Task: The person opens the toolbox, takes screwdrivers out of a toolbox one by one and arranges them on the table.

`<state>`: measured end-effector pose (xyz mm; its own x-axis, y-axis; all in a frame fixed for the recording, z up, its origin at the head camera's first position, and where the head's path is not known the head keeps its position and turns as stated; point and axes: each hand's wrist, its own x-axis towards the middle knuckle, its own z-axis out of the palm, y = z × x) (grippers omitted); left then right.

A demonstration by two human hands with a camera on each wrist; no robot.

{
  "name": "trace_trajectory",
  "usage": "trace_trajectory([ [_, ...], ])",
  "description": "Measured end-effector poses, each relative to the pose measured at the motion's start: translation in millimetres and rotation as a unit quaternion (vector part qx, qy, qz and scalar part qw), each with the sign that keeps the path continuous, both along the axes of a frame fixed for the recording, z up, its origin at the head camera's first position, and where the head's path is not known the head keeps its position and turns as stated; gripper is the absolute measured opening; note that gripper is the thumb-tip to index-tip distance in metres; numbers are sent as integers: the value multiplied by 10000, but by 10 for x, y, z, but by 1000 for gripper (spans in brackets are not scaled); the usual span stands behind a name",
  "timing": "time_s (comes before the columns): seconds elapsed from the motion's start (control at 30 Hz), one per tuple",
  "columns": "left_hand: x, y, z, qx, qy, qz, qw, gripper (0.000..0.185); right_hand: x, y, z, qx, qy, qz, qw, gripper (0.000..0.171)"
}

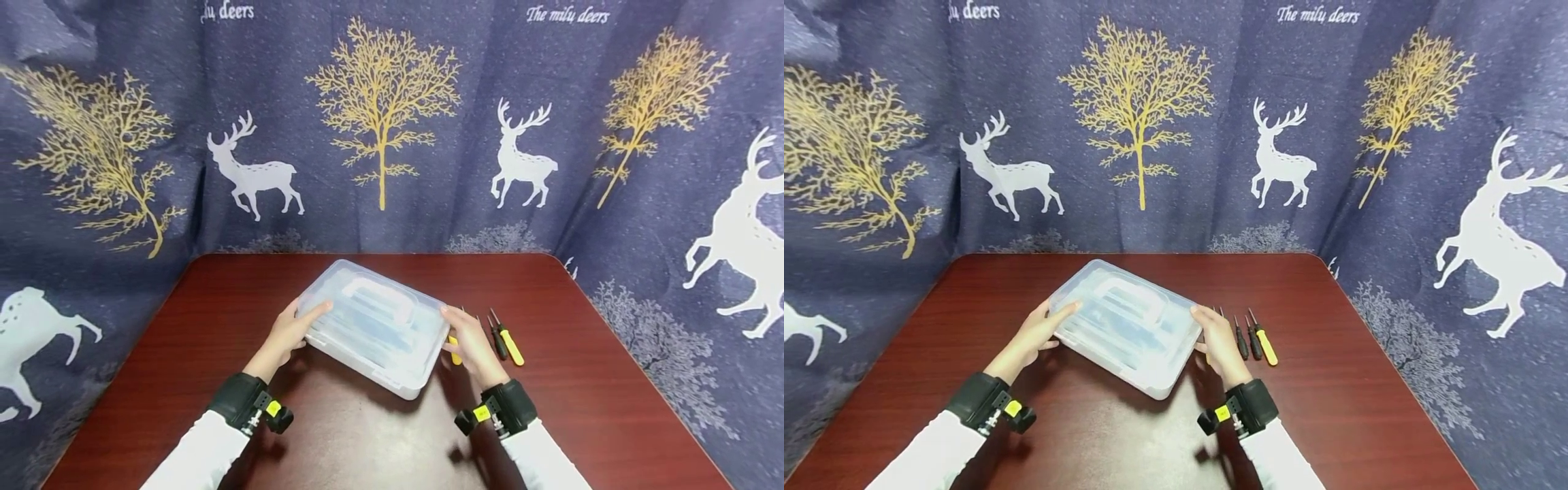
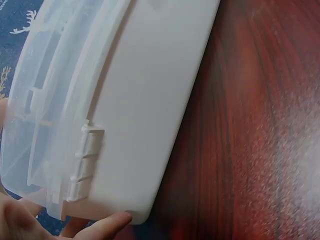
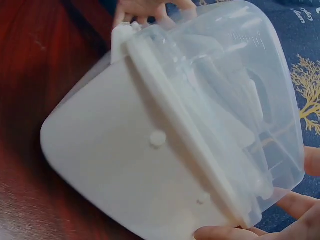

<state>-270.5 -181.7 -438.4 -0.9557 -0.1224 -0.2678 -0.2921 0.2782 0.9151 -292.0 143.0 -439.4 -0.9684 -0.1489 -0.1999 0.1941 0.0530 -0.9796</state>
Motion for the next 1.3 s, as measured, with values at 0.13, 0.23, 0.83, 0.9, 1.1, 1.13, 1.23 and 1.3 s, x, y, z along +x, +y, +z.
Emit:
trace_trajectory([
  [0.13,35,32,-18,-135,45,32,9999,96,-84,10,64,-4,-84,115,9999,50],
  [0.23,70,46,-31,-390,103,101,9991,96,-141,21,106,22,-145,225,9996,49],
  [0.83,307,319,-58,-939,343,1045,9895,80,-582,106,260,654,-460,1047,9913,51],
  [0.9,330,352,-59,-931,288,1095,9892,81,-632,113,273,672,-506,1081,9906,51],
  [1.1,423,446,-61,-851,151,1335,9873,85,-715,127,320,935,-436,1284,9863,50],
  [1.13,439,459,-64,-814,154,1353,9873,85,-727,129,326,978,-424,1327,9854,51],
  [1.23,468,493,-72,-742,162,1411,9871,85,-761,131,346,1138,-358,1429,9825,53],
  [1.3,483,509,-73,-708,178,1405,9874,85,-790,133,357,1198,-362,1470,9812,53],
])
